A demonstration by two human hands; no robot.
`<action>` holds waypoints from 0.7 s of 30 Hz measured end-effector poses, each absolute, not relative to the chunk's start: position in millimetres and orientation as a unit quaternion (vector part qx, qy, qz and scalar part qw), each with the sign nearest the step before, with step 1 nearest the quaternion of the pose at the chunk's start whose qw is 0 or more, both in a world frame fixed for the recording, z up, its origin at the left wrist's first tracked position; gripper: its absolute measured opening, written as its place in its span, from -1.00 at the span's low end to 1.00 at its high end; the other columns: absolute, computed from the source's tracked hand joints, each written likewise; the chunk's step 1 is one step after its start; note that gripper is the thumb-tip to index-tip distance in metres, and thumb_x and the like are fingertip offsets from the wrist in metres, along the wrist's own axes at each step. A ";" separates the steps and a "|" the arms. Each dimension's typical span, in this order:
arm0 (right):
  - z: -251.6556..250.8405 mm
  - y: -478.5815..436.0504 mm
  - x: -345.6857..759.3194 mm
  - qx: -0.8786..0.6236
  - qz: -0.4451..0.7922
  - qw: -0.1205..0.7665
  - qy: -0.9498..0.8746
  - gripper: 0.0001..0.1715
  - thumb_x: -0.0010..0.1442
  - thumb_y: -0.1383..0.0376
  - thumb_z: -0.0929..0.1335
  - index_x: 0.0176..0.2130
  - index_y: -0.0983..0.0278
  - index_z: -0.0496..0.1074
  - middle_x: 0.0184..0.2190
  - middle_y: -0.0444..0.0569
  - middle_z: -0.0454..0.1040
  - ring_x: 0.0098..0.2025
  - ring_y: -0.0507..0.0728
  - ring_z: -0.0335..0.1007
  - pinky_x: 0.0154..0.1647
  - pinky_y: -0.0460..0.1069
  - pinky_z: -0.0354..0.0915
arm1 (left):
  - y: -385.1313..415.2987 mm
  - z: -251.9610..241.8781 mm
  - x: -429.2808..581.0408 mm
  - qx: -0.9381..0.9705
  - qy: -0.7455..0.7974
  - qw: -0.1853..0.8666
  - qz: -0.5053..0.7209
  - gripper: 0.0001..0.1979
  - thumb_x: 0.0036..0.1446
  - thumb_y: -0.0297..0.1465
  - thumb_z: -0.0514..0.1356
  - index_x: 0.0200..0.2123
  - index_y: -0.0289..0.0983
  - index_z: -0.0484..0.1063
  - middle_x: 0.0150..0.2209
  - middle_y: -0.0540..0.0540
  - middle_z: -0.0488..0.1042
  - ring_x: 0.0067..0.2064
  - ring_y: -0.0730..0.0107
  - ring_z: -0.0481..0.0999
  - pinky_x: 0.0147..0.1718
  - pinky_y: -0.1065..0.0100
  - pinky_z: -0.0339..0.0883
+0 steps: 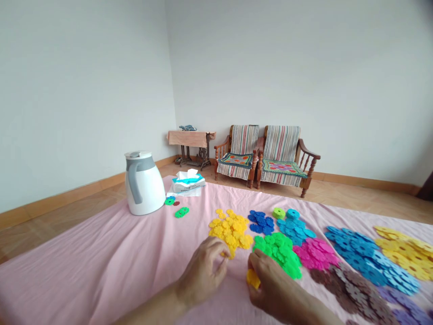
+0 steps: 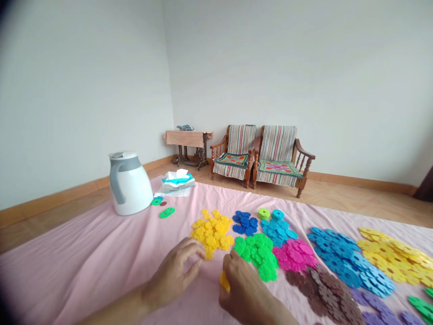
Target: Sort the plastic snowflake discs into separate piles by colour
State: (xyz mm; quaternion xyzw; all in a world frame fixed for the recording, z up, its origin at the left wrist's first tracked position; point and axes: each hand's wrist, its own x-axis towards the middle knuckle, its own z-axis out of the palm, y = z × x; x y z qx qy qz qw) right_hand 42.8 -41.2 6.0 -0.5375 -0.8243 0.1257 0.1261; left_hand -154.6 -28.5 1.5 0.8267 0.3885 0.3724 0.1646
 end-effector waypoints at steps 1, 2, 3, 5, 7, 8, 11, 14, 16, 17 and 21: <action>4.2 -42.7 45.8 -0.542 0.126 0.131 -0.820 -0.76 -0.06 0.52 0.25 -0.32 0.33 0.35 -0.29 0.06 0.43 -0.27 0.13 0.38 -0.26 -0.04 0.22 | -19.3 6.6 -152.9 0.834 0.389 0.158 0.359 -0.84 0.08 -0.52 0.06 -0.30 -0.26 0.40 -0.27 -0.10 0.46 -0.15 0.28 0.41 -0.14 0.30 0.28; 2.4 -43.8 48.4 -0.547 0.125 0.135 -0.817 -0.77 -0.05 0.52 0.25 -0.33 0.32 0.35 -0.29 0.05 0.43 -0.28 0.13 0.38 -0.28 -0.04 0.22 | -7.5 11.3 -150.5 0.841 0.392 0.146 0.344 -0.86 0.10 -0.47 0.09 -0.27 -0.25 0.41 -0.24 -0.10 0.47 -0.13 0.26 0.40 -0.10 0.27 0.27; 0.8 -44.5 50.4 -0.550 0.125 0.138 -0.814 -0.78 -0.05 0.52 0.25 -0.34 0.32 0.34 -0.30 0.05 0.43 -0.29 0.12 0.38 -0.29 -0.04 0.22 | 6.6 15.2 -147.5 0.850 0.391 0.132 0.328 -0.83 0.10 -0.42 0.13 -0.21 -0.24 0.43 -0.18 -0.11 0.47 -0.08 0.23 0.39 -0.03 0.24 0.24; -2.0 -44.9 52.6 -0.554 0.122 0.144 -0.811 -0.79 -0.04 0.53 0.25 -0.35 0.31 0.34 -0.30 0.05 0.43 -0.30 0.12 0.39 -0.30 -0.05 0.23 | 38.5 19.3 -139.8 0.871 0.392 0.089 0.283 -0.75 0.10 -0.32 0.17 -0.14 -0.23 0.45 -0.08 -0.12 0.46 0.00 0.19 0.36 0.06 0.19 0.15; -4.4 -44.4 53.3 -0.557 0.121 0.146 -0.809 -0.78 -0.05 0.54 0.26 -0.35 0.32 0.35 -0.31 0.06 0.43 -0.29 0.13 0.39 -0.29 -0.04 0.24 | 69.3 18.0 -130.2 0.883 0.408 0.043 0.227 -0.67 0.13 -0.26 0.15 -0.05 -0.22 0.44 0.01 -0.14 0.41 0.04 0.12 0.34 0.07 0.15 0.12; -5.7 -44.1 53.4 -0.559 0.123 0.144 -0.808 -0.78 -0.05 0.54 0.27 -0.35 0.32 0.36 -0.31 0.06 0.44 -0.29 0.14 0.40 -0.29 -0.04 0.25 | 82.3 15.7 -125.1 0.882 0.415 0.036 0.219 -0.65 0.15 -0.27 0.12 -0.01 -0.24 0.42 0.04 -0.17 0.39 0.06 0.08 0.32 0.07 0.11 0.10; -11.2 -43.6 54.8 -0.561 0.128 0.146 -0.805 -0.79 -0.05 0.54 0.29 -0.34 0.34 0.37 -0.31 0.09 0.44 -0.27 0.17 0.41 -0.25 -0.02 0.28 | 107.7 6.3 -111.4 0.886 0.418 0.033 0.199 -0.58 0.14 -0.20 0.11 0.04 -0.23 0.39 0.06 -0.21 0.35 0.07 -0.05 0.28 0.02 0.01 0.10; -17.2 -44.0 58.1 -0.556 0.122 0.159 -0.806 -0.77 -0.06 0.53 0.30 -0.32 0.35 0.38 -0.29 0.10 0.44 -0.25 0.18 0.41 -0.21 0.00 0.29 | 113.2 -1.1 -105.1 0.895 0.408 0.040 0.178 -0.55 0.10 -0.12 0.13 0.02 -0.17 0.41 0.00 -0.17 0.37 0.03 -0.03 0.30 -0.02 0.02 0.13; -19.5 -45.0 60.7 -0.551 0.121 0.168 -0.809 -0.76 -0.06 0.52 0.30 -0.31 0.34 0.38 -0.29 0.10 0.44 -0.23 0.19 0.40 -0.18 0.00 0.28 | 108.0 -3.3 -106.3 0.898 0.405 0.044 0.165 -0.52 0.03 -0.06 0.17 -0.01 -0.13 0.43 -0.06 -0.14 0.39 -0.02 0.02 0.32 -0.04 0.05 0.15; -20.1 -45.7 62.0 -0.547 0.122 0.175 -0.809 -0.77 -0.06 0.51 0.30 -0.31 0.34 0.37 -0.29 0.10 0.44 -0.23 0.19 0.40 -0.17 0.00 0.28 | 103.0 -3.6 -108.1 0.900 0.404 0.045 0.159 -0.50 -0.01 -0.03 0.19 -0.02 -0.11 0.43 -0.08 -0.12 0.39 -0.03 0.04 0.32 -0.04 0.07 0.16; -22.0 -48.9 65.6 -0.533 0.132 0.197 -0.812 -0.81 -0.04 0.48 0.29 -0.34 0.30 0.34 -0.30 0.09 0.43 -0.26 0.15 0.38 -0.21 -0.04 0.27 | 69.2 -0.1 -118.8 0.907 0.394 0.042 0.145 -0.44 -0.07 0.04 0.21 -0.01 -0.05 0.40 -0.09 -0.10 0.35 -0.04 0.09 0.30 -0.03 0.10 0.17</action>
